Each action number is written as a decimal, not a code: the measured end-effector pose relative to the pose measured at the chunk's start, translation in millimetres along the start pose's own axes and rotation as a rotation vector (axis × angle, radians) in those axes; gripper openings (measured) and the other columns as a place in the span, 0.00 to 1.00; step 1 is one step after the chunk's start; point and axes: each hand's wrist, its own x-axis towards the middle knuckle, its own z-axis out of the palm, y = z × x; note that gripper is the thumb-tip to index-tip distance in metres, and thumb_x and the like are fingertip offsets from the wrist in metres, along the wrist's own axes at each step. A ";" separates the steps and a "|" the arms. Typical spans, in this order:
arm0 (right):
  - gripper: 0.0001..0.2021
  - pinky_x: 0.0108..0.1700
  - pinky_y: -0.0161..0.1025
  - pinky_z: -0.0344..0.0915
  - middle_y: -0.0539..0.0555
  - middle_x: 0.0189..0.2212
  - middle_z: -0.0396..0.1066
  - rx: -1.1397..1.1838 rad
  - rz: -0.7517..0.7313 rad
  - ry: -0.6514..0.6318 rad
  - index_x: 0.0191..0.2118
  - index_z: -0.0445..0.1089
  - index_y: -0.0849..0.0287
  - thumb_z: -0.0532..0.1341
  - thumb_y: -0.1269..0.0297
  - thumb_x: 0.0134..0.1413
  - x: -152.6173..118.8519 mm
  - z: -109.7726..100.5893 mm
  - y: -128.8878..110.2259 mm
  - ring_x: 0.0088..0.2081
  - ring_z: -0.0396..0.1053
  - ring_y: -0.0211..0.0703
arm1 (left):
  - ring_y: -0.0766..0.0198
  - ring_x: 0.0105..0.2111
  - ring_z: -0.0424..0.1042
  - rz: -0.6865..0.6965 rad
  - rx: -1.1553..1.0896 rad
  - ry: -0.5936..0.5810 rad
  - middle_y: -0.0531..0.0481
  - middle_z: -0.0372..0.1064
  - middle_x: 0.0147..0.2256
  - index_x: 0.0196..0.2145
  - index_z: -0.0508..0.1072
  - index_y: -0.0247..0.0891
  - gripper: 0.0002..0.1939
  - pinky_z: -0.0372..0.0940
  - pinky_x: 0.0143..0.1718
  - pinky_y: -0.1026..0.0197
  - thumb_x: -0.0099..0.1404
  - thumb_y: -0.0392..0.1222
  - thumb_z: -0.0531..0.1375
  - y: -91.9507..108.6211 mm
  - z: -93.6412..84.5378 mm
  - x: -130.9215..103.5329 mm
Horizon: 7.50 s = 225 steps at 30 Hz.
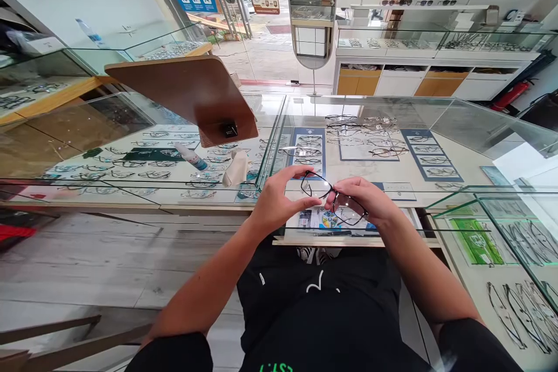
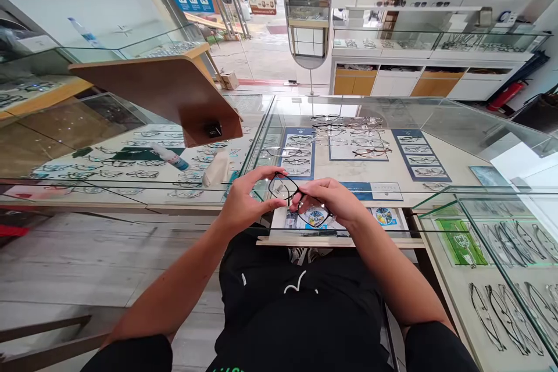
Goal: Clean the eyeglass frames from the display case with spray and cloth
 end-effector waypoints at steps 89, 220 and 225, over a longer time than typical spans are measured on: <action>0.22 0.57 0.51 0.79 0.57 0.53 0.76 -0.968 -0.870 0.599 0.65 0.71 0.44 0.65 0.47 0.71 101.1 -54.8 -201.1 0.56 0.77 0.54 | 0.60 0.40 0.74 0.429 0.163 0.675 0.49 0.72 0.45 0.52 0.78 0.47 0.27 0.78 0.38 0.56 0.61 0.60 0.77 26.1 -62.2 236.1; 0.26 0.61 0.64 0.77 0.63 0.64 0.77 -1.180 -0.865 0.782 0.70 0.70 0.49 0.64 0.48 0.72 106.6 -58.7 -199.0 0.62 0.77 0.63 | 0.55 0.44 0.77 0.454 0.448 0.644 0.47 0.75 0.45 0.54 0.78 0.46 0.26 0.74 0.37 0.55 0.63 0.55 0.77 19.0 -66.4 249.2; 0.25 0.61 0.64 0.77 0.62 0.63 0.78 -1.169 -0.884 0.790 0.68 0.71 0.48 0.65 0.49 0.71 107.1 -58.0 -199.2 0.62 0.77 0.61 | 0.55 0.46 0.77 0.426 0.394 0.613 0.46 0.75 0.47 0.55 0.77 0.46 0.26 0.77 0.38 0.56 0.63 0.53 0.77 19.3 -67.1 250.9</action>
